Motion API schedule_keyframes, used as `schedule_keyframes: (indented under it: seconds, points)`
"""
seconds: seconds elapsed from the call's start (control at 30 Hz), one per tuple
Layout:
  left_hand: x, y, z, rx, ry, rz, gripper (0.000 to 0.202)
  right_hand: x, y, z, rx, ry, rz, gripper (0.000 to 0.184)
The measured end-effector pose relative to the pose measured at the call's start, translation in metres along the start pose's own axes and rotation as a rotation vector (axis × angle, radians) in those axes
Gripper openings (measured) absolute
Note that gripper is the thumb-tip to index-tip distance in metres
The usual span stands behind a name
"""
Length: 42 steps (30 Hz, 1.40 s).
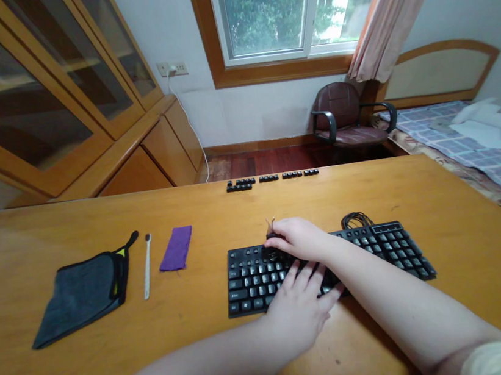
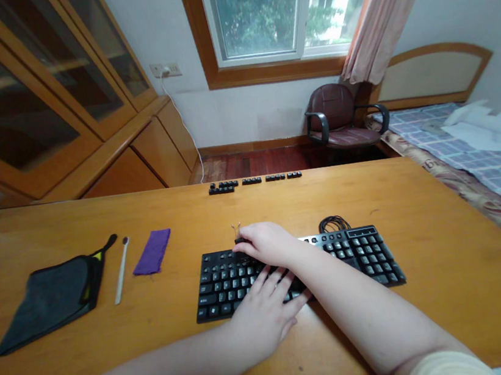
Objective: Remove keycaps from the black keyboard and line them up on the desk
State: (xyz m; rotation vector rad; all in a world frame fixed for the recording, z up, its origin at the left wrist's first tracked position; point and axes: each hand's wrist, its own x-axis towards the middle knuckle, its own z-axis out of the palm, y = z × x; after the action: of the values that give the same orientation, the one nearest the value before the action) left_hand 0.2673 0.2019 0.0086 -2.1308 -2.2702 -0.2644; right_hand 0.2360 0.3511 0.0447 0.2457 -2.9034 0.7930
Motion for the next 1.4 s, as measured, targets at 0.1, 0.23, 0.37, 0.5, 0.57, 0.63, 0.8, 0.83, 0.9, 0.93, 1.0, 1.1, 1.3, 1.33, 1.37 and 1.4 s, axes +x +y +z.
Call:
schedule_keyframes:
  seconds: [0.1, 0.23, 0.37, 0.5, 0.57, 0.63, 0.8, 0.83, 0.9, 0.93, 1.0, 1.1, 1.3, 1.33, 1.37, 1.4]
  points:
    - [0.003, -0.004, 0.000, -0.006, -0.005, 0.018, 0.050, 0.001, 0.002, 0.003, -0.012, -0.020, -0.009, 0.028]
    - [0.005, -0.005, -0.003, -0.001, -0.007, 0.016, 0.051, 0.002, 0.005, 0.005, -0.028, -0.041, -0.029, 0.030]
    - [0.004, -0.004, -0.006, -0.005, -0.004, 0.014, 0.047, 0.001, 0.004, 0.007, -0.027, -0.050, -0.066, 0.031]
    - [0.005, -0.004, -0.007, -0.006, -0.001, 0.008, 0.046, 0.000, 0.003, 0.007, 0.077, -0.082, -0.150, 0.027]
    - [0.005, -0.004, -0.007, -0.008, -0.002, 0.007, 0.047, 0.000, 0.003, 0.006, 0.142, -0.097, -0.178, 0.025]
    - [0.005, -0.004, -0.006, -0.010, -0.004, 0.009, 0.048, 0.000, 0.005, 0.005, 0.203, -0.118, -0.178, 0.025]
    - [0.005, -0.004, -0.004, -0.011, -0.012, 0.006, 0.050, 0.001, 0.013, 0.004, 0.346, -0.205, -0.116, 0.024]
    - [0.005, -0.003, -0.004, -0.012, -0.013, 0.005, 0.051, 0.000, 0.014, 0.004, 0.359, -0.219, -0.090, 0.023]
    - [0.005, -0.003, -0.005, -0.014, -0.015, 0.003, 0.050, -0.001, 0.014, 0.003, 0.357, -0.221, -0.030, 0.021]
    - [0.005, -0.003, -0.005, -0.015, -0.016, -0.004, 0.050, -0.001, 0.012, 0.003, 0.338, -0.212, -0.007, 0.020]
    - [0.005, -0.003, -0.007, -0.015, -0.020, -0.033, 0.050, -0.003, 0.005, 0.003, 0.268, -0.190, -0.001, 0.019]
    - [0.006, -0.007, -0.007, -0.009, -0.034, -0.064, 0.048, -0.005, -0.009, 0.004, 0.128, -0.163, -0.061, 0.022]
    - [0.009, -0.016, 0.004, 0.008, -0.026, -0.063, 0.048, -0.007, -0.013, 0.016, -0.064, -0.037, -0.131, 0.029]
    - [0.010, -0.016, 0.005, 0.009, -0.028, -0.054, 0.047, -0.007, -0.010, 0.018, -0.087, -0.006, -0.137, 0.030]
    - [0.010, -0.016, 0.007, 0.010, -0.030, -0.047, 0.046, -0.007, -0.007, 0.020, -0.104, 0.018, -0.146, 0.032]
    - [0.010, -0.017, 0.007, 0.008, -0.032, -0.045, 0.045, -0.007, -0.005, 0.021, -0.114, 0.034, -0.154, 0.033]
